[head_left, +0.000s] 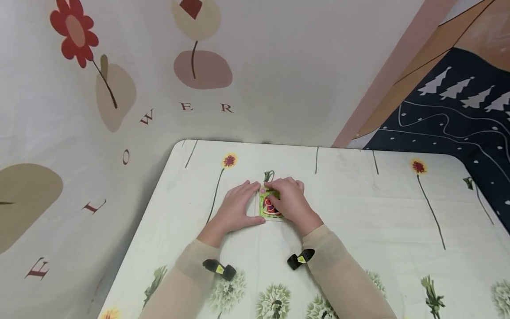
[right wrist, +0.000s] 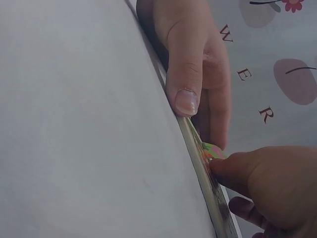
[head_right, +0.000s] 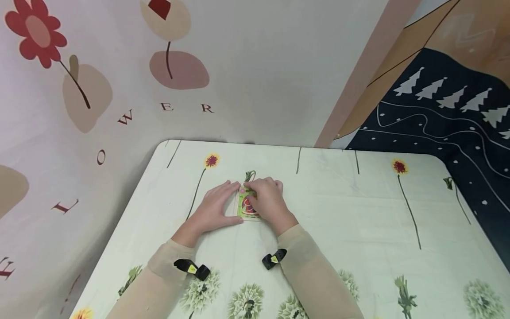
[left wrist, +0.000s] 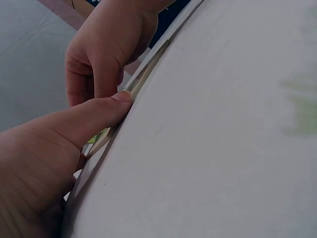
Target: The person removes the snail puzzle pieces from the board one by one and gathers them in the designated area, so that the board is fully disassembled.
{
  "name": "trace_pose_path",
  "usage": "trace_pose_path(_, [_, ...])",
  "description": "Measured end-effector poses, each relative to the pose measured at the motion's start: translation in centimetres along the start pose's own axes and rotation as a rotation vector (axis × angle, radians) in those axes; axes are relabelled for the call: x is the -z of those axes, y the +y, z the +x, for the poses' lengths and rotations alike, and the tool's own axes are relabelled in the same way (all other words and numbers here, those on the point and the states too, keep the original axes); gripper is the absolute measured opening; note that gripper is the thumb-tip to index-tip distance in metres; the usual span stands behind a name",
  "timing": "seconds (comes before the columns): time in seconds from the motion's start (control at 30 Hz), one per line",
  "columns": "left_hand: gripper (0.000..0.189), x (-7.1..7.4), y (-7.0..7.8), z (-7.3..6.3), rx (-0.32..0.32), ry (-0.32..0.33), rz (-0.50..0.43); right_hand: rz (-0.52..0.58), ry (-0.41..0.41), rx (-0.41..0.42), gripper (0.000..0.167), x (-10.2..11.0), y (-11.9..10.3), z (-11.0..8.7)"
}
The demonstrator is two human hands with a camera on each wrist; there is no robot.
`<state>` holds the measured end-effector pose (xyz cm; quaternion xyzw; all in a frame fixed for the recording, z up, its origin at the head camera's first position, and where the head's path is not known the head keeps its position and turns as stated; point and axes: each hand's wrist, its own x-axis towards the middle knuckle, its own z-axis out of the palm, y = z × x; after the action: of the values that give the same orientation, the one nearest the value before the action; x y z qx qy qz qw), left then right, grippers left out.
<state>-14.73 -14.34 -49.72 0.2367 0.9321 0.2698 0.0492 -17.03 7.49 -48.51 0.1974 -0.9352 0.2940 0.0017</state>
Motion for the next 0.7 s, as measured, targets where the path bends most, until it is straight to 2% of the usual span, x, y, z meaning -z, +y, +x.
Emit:
trace_pose_path(0.13, [0.106,0.0,0.0,0.0,0.007,-0.006,-0.003,-0.046,-0.009,0.016,0.039,0.1,0.1,0.0])
trace_pose_path(0.27, [0.107,-0.2,-0.1,0.2,0.012,-0.007,-0.005,-0.064,-0.025,-0.004,0.039,0.4,0.5,-0.2])
trace_pose_path(0.57, [0.107,-0.4,-0.2,0.3,0.011,0.013,-0.004,0.034,-0.046,-0.055,0.037,1.5,2.7,-1.1])
trace_pose_path(0.7, [0.108,-0.4,-0.3,0.2,0.011,0.020,-0.013,0.043,-0.041,-0.068,0.037,2.0,3.8,-1.8])
